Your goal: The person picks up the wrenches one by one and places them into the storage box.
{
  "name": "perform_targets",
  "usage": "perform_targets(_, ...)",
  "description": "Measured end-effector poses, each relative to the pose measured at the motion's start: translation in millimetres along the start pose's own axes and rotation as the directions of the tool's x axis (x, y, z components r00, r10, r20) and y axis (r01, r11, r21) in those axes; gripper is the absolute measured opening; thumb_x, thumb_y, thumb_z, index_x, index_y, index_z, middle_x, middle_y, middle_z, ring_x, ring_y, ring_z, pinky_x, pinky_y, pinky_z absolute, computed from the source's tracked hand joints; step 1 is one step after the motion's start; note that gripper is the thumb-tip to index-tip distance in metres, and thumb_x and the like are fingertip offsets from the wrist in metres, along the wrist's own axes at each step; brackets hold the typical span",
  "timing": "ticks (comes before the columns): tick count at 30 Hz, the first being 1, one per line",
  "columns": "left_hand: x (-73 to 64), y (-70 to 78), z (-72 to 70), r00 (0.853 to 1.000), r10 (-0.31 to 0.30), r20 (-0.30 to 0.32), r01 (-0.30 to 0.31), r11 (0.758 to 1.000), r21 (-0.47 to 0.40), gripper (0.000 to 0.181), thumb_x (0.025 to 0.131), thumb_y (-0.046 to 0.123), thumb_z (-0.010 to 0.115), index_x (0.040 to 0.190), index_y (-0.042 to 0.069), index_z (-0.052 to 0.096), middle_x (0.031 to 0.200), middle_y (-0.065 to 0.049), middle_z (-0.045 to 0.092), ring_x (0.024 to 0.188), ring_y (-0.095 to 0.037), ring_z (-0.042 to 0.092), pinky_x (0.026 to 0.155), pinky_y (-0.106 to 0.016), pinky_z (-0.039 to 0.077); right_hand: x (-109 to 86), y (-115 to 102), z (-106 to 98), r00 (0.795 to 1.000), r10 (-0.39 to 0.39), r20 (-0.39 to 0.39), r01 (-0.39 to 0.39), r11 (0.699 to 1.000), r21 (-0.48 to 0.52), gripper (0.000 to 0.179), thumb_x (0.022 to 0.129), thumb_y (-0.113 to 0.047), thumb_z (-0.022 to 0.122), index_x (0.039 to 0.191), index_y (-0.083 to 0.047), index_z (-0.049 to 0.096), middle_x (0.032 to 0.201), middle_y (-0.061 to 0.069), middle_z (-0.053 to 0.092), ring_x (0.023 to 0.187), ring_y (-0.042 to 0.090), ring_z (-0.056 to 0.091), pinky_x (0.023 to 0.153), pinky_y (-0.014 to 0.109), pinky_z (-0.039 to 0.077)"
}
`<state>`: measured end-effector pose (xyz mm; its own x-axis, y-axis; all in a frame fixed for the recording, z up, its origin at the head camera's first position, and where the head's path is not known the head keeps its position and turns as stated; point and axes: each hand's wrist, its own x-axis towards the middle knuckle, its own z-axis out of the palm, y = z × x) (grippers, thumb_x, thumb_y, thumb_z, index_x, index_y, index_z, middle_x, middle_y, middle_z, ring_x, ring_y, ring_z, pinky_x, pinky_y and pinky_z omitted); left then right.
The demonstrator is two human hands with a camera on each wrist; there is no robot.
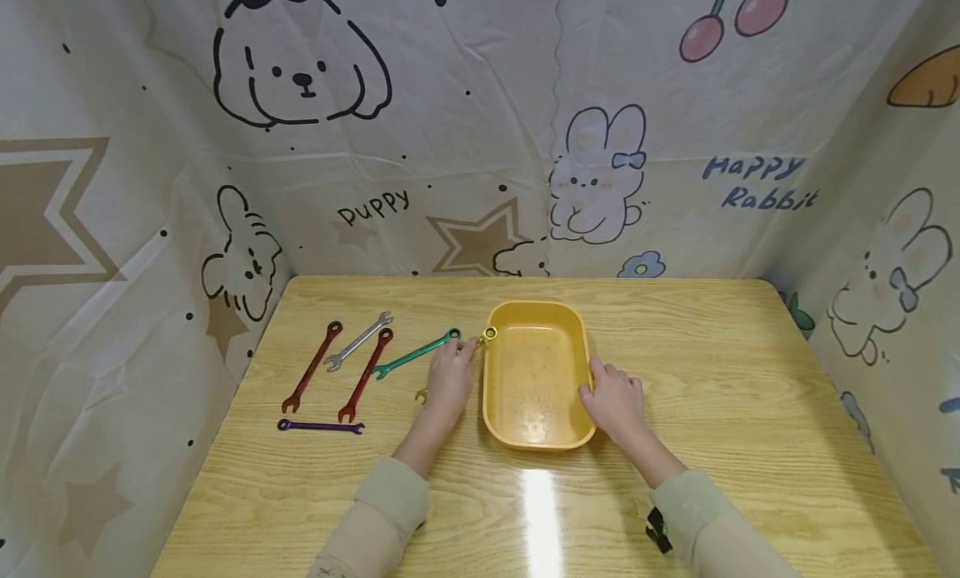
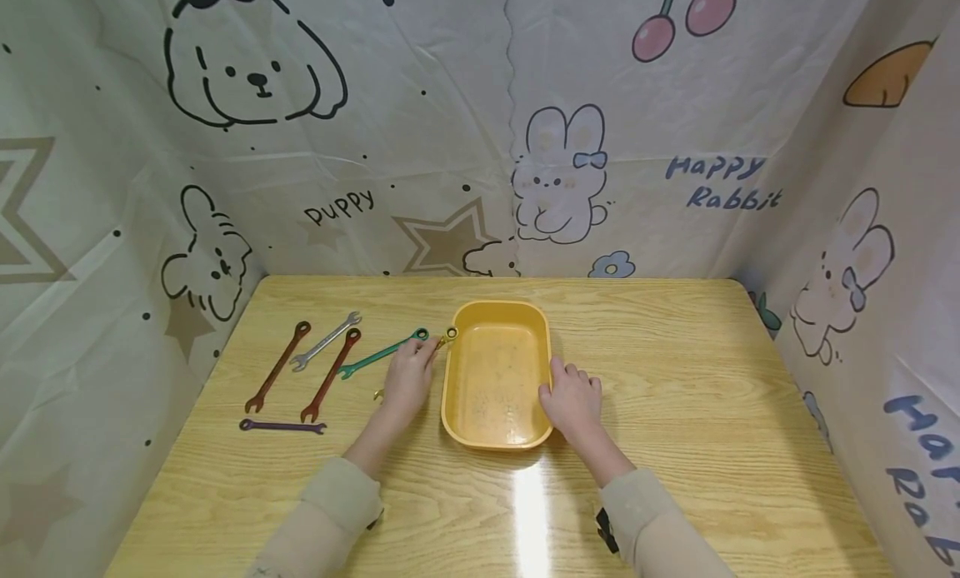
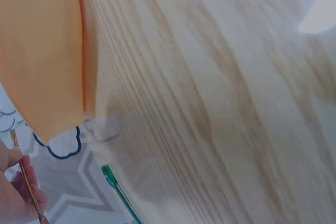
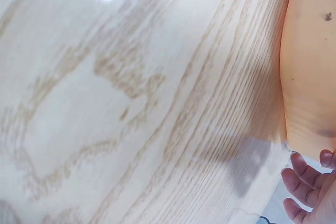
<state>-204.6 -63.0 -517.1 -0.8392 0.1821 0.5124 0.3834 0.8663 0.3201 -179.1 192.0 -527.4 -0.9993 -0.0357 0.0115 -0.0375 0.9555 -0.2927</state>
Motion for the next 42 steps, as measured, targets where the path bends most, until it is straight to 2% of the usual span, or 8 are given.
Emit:
perform_targets(6, 1.3, 11.1, 3.1, 1.000, 0.024, -0.018, -0.023, 1.000, 0.019, 0.020, 0.082, 0.003, 0.063, 0.102, 0.004, 0.068, 0.082, -0.012, 0.061, 0.075, -0.025, 0.057, 0.062, -0.032, 0.048, -0.1, 0, 0, 1.000, 0.001, 0.007, -0.001, 1.000, 0.006, 0.030, 0.085, -0.025, 0.052, 0.108, -0.006, 0.048, 0.087, 0.015, 0.058, 0.084, 0.036, 0.057, 0.075, 0.050, 0.036)
perform_targets(16, 7.6, 32.2, 6.8, 0.996, -0.033, 0.077, 0.031, 0.999, 0.034, 0.022, 0.086, 0.008, 0.061, 0.107, 0.006, 0.066, 0.085, -0.012, 0.061, 0.076, -0.024, 0.057, 0.065, -0.032, 0.049, 0.3, 1, 2, 1.000, 0.008, 0.009, -0.008, 1.000, 0.007, 0.028, 0.086, -0.025, 0.052, 0.106, -0.007, 0.048, 0.086, 0.015, 0.057, 0.083, 0.036, 0.057, 0.076, 0.051, 0.036)
perform_targets(27, 16.8, 54.5, 10.3, 0.998, -0.027, 0.061, 0.027, 1.000, 0.002, 0.020, 0.086, 0.009, 0.060, 0.105, 0.004, 0.066, 0.082, -0.011, 0.060, 0.073, -0.023, 0.057, 0.062, -0.031, 0.048, -1.1, 0, 0, 1.000, 0.000, -0.013, 0.000, 1.000, -0.002, 0.030, 0.084, -0.024, 0.052, 0.107, -0.006, 0.048, 0.086, 0.015, 0.058, 0.083, 0.036, 0.057, 0.073, 0.049, 0.036)
perform_targets(42, 26.3, 75.9, 18.0, 0.992, -0.044, 0.116, 0.043, 0.999, 0.015, 0.021, 0.088, 0.012, 0.058, 0.107, 0.006, 0.066, 0.085, -0.008, 0.060, 0.076, -0.020, 0.057, 0.065, -0.028, 0.049, 0.2, 0, 1, 1.000, 0.002, -0.012, -0.002, 1.000, 0.000, 0.029, 0.084, -0.025, 0.052, 0.106, -0.006, 0.048, 0.087, 0.016, 0.058, 0.083, 0.036, 0.057, 0.073, 0.049, 0.037)
